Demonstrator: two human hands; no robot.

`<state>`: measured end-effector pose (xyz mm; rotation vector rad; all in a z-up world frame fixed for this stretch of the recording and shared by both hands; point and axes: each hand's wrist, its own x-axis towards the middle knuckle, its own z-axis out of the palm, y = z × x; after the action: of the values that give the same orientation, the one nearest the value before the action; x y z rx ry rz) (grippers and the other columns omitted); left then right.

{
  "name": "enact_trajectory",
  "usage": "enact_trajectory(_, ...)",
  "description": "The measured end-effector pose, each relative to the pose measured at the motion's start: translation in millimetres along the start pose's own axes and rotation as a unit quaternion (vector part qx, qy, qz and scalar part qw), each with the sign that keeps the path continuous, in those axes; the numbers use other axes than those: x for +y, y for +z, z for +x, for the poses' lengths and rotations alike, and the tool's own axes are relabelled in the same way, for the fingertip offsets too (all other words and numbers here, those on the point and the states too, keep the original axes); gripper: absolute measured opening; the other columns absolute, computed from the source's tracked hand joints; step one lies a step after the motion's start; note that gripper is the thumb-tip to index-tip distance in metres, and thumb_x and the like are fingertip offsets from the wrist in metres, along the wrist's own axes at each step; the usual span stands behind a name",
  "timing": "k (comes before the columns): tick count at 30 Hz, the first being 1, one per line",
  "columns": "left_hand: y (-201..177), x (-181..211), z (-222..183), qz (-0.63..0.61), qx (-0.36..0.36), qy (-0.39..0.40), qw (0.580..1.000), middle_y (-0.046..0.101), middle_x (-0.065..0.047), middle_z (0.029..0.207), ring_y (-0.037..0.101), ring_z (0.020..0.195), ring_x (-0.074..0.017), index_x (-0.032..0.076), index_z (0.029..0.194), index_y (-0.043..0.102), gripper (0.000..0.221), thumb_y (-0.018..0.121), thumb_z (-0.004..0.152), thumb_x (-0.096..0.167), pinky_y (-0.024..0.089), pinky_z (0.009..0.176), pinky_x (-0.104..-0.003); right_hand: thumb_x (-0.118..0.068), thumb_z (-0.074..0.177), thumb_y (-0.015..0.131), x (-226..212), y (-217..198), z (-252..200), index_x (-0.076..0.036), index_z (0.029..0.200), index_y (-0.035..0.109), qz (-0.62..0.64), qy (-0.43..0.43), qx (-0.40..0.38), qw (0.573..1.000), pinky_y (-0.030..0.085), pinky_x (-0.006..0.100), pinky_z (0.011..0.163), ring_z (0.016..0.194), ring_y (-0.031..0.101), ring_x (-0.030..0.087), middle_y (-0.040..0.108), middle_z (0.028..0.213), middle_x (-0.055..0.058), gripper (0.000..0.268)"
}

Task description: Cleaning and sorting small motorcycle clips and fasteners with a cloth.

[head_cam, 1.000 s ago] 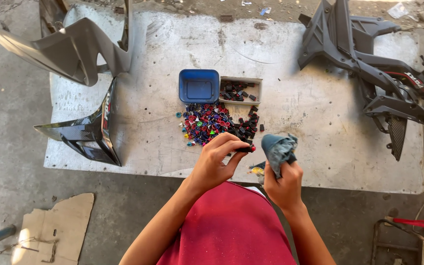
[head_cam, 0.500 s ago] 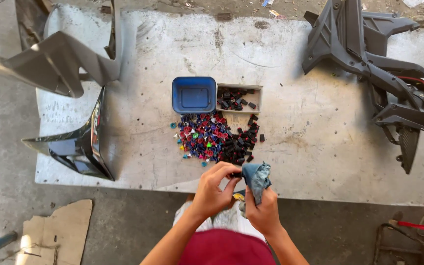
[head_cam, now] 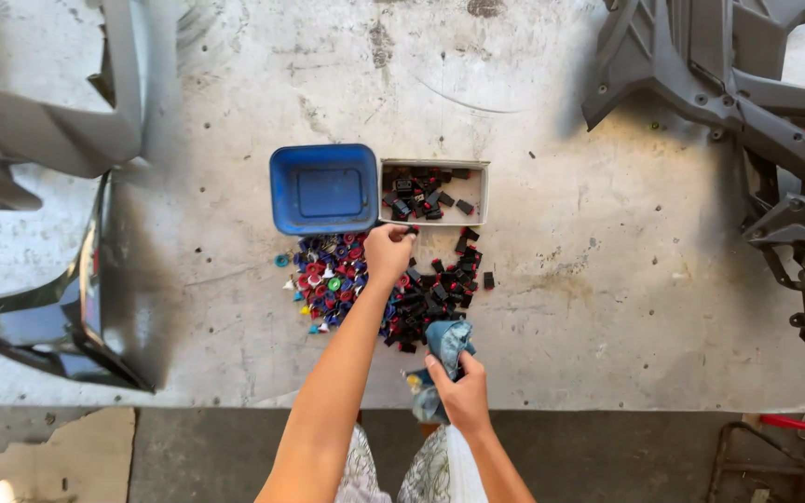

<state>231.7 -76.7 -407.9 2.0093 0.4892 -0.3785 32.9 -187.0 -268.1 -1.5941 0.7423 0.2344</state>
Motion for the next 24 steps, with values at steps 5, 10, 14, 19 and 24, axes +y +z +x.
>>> enact_trajectory(5,44.8,-2.4,48.3,0.014,0.014,-0.031,0.999,0.076,-0.01,0.09,0.07,0.079,-0.0222,-0.001,0.119,0.073,0.04,0.077,0.083,0.016,0.057,0.075,-0.035,-0.008,0.087,0.076,49.5,-0.8,20.9,0.004,0.086,0.071,0.065,0.105,0.027,0.992,0.049,0.029,0.057,0.06,0.057,0.015,0.069,0.07,0.008,0.013)
enact_trajectory(10,78.3,-46.0,31.0,0.148,-0.071,0.081,0.983,0.069,-0.005,0.067,0.058,0.052,-0.0136,0.007,0.077,0.073,0.017,0.063,0.09,0.002,0.051,0.049,-0.024,-0.007,0.09,0.073,88.1,-11.8,25.8,0.004,0.088,0.068,0.104,0.155,0.054,0.981,0.045,0.029,0.058,0.063,0.053,0.016,0.062,0.071,0.009,0.012)
enact_trajectory(14,105.3,-85.7,8.6,0.369,-0.09,0.206,0.902,0.067,-0.019,0.099,0.061,0.09,-0.0401,0.004,0.097,0.069,0.02,0.07,0.077,0.007,0.051,0.081,-0.049,-0.007,0.09,0.073,92.9,-17.9,29.9,0.003,0.086,0.067,0.101,0.161,0.059,0.98,0.044,0.029,0.055,0.06,0.05,0.015,0.061,0.068,0.008,0.013)
enact_trajectory(19,118.2,-103.2,5.1,0.434,-0.08,0.272,0.855,0.056,-0.018,0.109,0.052,0.095,-0.0358,0.006,0.1,0.066,0.025,0.068,0.075,0.001,0.044,0.084,-0.046,-0.008,0.091,0.073,89.0,-21.0,33.5,0.003,0.088,0.068,0.095,0.159,0.057,0.981,0.044,0.029,0.055,0.06,0.05,0.015,0.061,0.069,0.008,0.012)
enact_trajectory(24,82.7,-92.7,-7.2,0.23,-0.139,0.296,0.917,0.066,-0.022,0.082,0.064,0.074,-0.0435,-0.002,0.101,0.053,0.028,0.066,0.08,0.012,0.053,0.071,-0.05,-0.011,0.09,0.072,70.8,-20.2,23.4,0.004,0.092,0.071,0.045,0.104,0.062,0.992,0.047,0.029,0.057,0.061,0.053,0.015,0.065,0.071,0.007,0.015)
